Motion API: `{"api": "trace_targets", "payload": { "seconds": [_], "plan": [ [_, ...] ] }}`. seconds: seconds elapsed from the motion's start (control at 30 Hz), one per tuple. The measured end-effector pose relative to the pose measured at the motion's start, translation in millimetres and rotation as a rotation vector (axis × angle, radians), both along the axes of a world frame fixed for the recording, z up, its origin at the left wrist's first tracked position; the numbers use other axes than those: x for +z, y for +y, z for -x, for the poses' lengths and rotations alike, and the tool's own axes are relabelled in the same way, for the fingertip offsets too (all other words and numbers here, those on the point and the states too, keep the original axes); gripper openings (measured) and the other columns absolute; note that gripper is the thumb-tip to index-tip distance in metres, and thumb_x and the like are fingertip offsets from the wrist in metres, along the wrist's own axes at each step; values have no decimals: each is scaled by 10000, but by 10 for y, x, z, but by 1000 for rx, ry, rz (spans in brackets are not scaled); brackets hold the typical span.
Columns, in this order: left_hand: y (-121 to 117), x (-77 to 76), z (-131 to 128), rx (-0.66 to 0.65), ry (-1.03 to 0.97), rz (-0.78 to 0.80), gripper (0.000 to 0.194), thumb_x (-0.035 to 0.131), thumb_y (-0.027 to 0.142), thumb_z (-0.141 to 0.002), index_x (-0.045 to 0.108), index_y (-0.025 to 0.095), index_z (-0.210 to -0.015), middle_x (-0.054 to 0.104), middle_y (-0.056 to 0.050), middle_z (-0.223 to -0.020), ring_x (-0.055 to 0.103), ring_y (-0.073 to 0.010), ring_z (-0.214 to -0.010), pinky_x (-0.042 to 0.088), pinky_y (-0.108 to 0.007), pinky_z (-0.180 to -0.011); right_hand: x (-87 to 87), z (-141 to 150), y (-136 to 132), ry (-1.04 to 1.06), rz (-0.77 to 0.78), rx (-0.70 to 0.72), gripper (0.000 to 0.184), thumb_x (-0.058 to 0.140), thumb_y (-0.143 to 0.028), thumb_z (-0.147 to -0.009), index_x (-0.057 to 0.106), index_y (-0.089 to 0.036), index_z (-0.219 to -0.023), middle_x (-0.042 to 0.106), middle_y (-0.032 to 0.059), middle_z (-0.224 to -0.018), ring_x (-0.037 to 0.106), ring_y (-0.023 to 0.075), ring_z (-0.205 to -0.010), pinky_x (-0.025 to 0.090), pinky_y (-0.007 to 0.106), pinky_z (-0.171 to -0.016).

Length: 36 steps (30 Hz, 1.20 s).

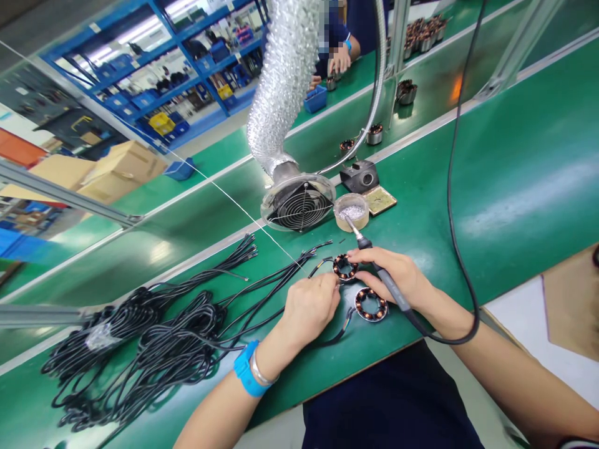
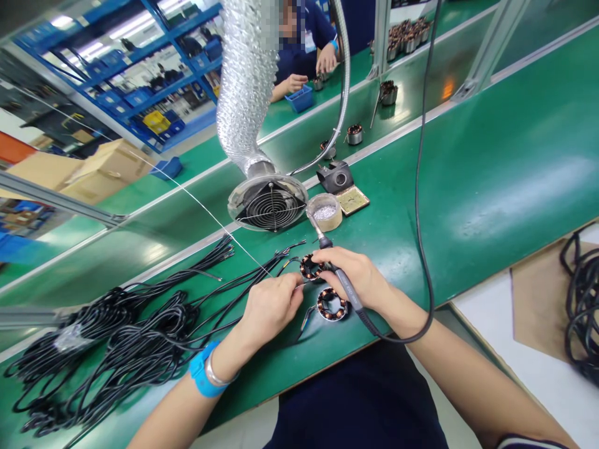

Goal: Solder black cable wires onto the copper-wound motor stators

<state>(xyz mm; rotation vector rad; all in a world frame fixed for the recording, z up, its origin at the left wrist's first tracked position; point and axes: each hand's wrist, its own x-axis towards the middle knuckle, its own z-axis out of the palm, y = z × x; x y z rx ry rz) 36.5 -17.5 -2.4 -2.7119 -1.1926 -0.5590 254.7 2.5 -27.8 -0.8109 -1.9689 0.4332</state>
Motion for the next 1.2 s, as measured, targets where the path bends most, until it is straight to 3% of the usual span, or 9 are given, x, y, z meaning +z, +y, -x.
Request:
{"api": "trace_targets", "payload": {
  "seconds": [1.2],
  "plan": [
    [-11, 34, -152, 0, 9, -8, 115, 475, 148, -915, 549, 172, -829, 609, 4, -694, 569, -168, -587, 412, -316, -560, 11, -5, -2, -8, 3, 4, 332, 598, -103, -878, 562, -173, -1201, 681, 83, -1120, 675, 156, -1037, 579, 284, -927]
  ]
}}
